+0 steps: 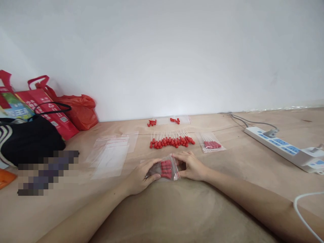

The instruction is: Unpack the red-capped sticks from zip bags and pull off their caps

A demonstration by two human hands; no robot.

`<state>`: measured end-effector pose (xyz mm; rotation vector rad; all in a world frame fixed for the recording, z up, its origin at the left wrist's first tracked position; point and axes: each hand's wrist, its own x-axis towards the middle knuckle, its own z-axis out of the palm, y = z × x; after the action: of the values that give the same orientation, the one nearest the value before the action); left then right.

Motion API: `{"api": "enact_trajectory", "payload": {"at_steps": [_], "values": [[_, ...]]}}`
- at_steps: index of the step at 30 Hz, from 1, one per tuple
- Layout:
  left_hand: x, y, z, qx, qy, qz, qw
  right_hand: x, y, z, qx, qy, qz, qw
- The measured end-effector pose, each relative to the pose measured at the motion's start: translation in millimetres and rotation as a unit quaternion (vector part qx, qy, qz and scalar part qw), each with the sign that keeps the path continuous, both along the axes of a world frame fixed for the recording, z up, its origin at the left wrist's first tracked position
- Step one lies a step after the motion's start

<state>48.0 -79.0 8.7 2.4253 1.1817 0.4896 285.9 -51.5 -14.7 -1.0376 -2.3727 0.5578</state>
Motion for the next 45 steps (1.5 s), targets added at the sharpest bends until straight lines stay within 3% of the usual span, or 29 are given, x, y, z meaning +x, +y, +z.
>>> {"api": "enact_trajectory", "payload": {"at_steps": [8,14,18,27,35,41,45], "values": [[0.7,0.3,0.5,0.007,0.004,0.007,1.000,-7.1,0.5,1.1,0.035,0.027,-0.012,0.999],[1.5,2.5,-1.6,0.014,-0.011,0.006,1.000,-13.8,0.0,1.4,0.070,0.071,0.054,0.994],[1.3,4.2,-5.5,0.025,-0.029,0.013,0.999,-12.3,-2.3,7.3,0.125,0.028,0.077,0.989],[3.5,5.7,-5.1,0.039,-0.051,0.024,0.998,-16.3,-7.7,12.0,0.124,-0.056,0.025,0.990],[3.2,6.0,-6.1,0.049,-0.050,0.011,0.997,-17.1,-10.3,16.9,0.076,-0.062,-0.003,0.995],[4.3,5.3,-5.4,0.046,-0.044,0.016,0.998,-21.6,-13.2,13.6,0.036,0.018,-0.036,0.999],[2.6,5.1,-5.1,0.032,-0.036,0.027,0.998,-8.6,-7.9,11.7,-0.008,0.066,-0.043,0.997]]}}
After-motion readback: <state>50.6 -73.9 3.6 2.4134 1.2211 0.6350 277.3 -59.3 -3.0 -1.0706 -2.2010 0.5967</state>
